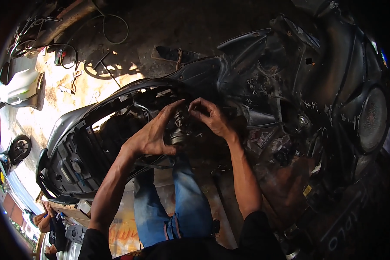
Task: The person is disassembling and inspecting motorcycle engine components, specifically the carburetor and associated lines.
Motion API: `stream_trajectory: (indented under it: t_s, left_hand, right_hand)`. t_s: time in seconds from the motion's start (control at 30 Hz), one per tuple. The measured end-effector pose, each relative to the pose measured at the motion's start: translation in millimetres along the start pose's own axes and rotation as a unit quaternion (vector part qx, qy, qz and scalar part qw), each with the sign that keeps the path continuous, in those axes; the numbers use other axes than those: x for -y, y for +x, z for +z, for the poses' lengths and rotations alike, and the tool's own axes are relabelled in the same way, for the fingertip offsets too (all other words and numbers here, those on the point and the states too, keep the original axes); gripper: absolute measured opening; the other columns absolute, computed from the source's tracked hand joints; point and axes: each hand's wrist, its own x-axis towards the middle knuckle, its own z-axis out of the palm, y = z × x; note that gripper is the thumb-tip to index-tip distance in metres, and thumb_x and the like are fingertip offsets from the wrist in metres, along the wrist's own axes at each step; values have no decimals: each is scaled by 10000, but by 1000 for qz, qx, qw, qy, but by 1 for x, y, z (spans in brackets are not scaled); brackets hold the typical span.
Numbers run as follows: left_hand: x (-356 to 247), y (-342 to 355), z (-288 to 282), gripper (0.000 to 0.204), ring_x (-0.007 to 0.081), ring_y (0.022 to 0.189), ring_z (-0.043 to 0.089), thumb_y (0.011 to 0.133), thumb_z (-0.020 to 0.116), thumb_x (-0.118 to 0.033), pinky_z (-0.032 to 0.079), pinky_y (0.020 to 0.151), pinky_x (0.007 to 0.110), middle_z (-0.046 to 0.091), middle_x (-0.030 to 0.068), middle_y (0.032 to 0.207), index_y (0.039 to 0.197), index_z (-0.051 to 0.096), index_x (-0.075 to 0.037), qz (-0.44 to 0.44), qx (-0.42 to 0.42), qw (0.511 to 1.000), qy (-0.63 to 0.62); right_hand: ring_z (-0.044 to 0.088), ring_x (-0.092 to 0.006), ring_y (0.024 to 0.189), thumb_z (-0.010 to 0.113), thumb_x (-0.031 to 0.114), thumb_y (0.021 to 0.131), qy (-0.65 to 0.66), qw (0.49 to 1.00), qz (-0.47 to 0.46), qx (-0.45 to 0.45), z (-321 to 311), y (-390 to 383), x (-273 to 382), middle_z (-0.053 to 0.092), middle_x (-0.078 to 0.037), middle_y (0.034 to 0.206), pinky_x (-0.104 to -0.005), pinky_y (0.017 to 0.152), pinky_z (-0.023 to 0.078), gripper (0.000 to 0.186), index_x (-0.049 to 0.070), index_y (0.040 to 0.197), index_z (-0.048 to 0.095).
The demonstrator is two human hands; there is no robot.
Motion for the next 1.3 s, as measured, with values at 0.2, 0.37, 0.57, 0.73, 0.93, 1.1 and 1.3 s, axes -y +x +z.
stream_trajectory:
  t_s: [0.2, 0.37, 0.57, 0.73, 0.93, 1.1, 1.3]
  left_hand:
    - [-3, -12, 5, 1301, 429, 1466, 338, 537, 834, -281, 301, 1236, 490, 310, 263, 1568, 1583, 93, -62, -31, 36, 999, -17]
    - [-10, -24, 3, 1342, 431, 1509, 262, 563, 827, -263, 265, 1253, 495, 242, 268, 1613, 1606, 2, -80, -22, 18, 999, -32]
    - [-12, -42, -4, 1363, 415, 1503, 286, 634, 848, -212, 299, 1245, 468, 190, 266, 1646, 1618, -89, -113, -92, 44, 994, -42]
    - [-11, -62, -9, 1374, 452, 1388, 455, 658, 855, -254, 416, 1161, 460, 352, 347, 1542, 1613, -118, -86, -149, 111, 980, -69]
    - [-6, -79, -12, 1346, 453, 1390, 451, 667, 855, -247, 421, 1155, 462, 392, 354, 1512, 1625, -82, -118, -168, 130, 977, 15]
    - [-1, -99, -13, 1339, 457, 1429, 393, 655, 866, -224, 374, 1195, 478, 382, 333, 1527, 1632, -48, -154, -158, 83, 983, 52]
    - [5, -113, -11, 1384, 457, 1457, 355, 613, 878, -266, 345, 1214, 490, 355, 315, 1557, 1632, -53, -161, -140, 47, 987, -69]
  right_hand:
    - [601, -80, 1024, 715, 144, 963, 32, 995, 6, 89, 0, 11, -1, 675, 33, 1013, -280, 972, 468, 130, 66, 1067, 715]
    - [605, -79, 1023, 718, 156, 966, 239, 958, 57, 150, 8, 22, -8, 674, 34, 1026, -273, 972, 461, 174, 74, 1119, 704]
    - [605, -89, 1034, 696, 169, 983, 95, 960, 96, 244, 18, 34, 5, 659, 20, 1055, -278, 965, 467, 184, 58, 1130, 702]
    - [601, -150, 1051, 727, 248, 957, -35, 943, 103, 316, 31, 44, 26, 629, -17, 1053, -327, 975, 458, 270, 32, 1119, 708]
    - [581, -163, 1004, 766, 206, 906, -142, 918, 58, 365, 52, 59, 41, 600, -32, 1010, -334, 954, 447, 269, 20, 1090, 707]
    - [587, -155, 962, 792, 227, 876, -176, 914, 59, 360, 70, 61, 51, 623, -23, 970, -339, 907, 457, 281, 38, 1080, 749]
    - [609, -171, 1013, 813, 213, 852, -102, 895, 131, 415, 78, 81, 42, 638, -44, 991, -332, 938, 465, 325, -6, 1081, 741]
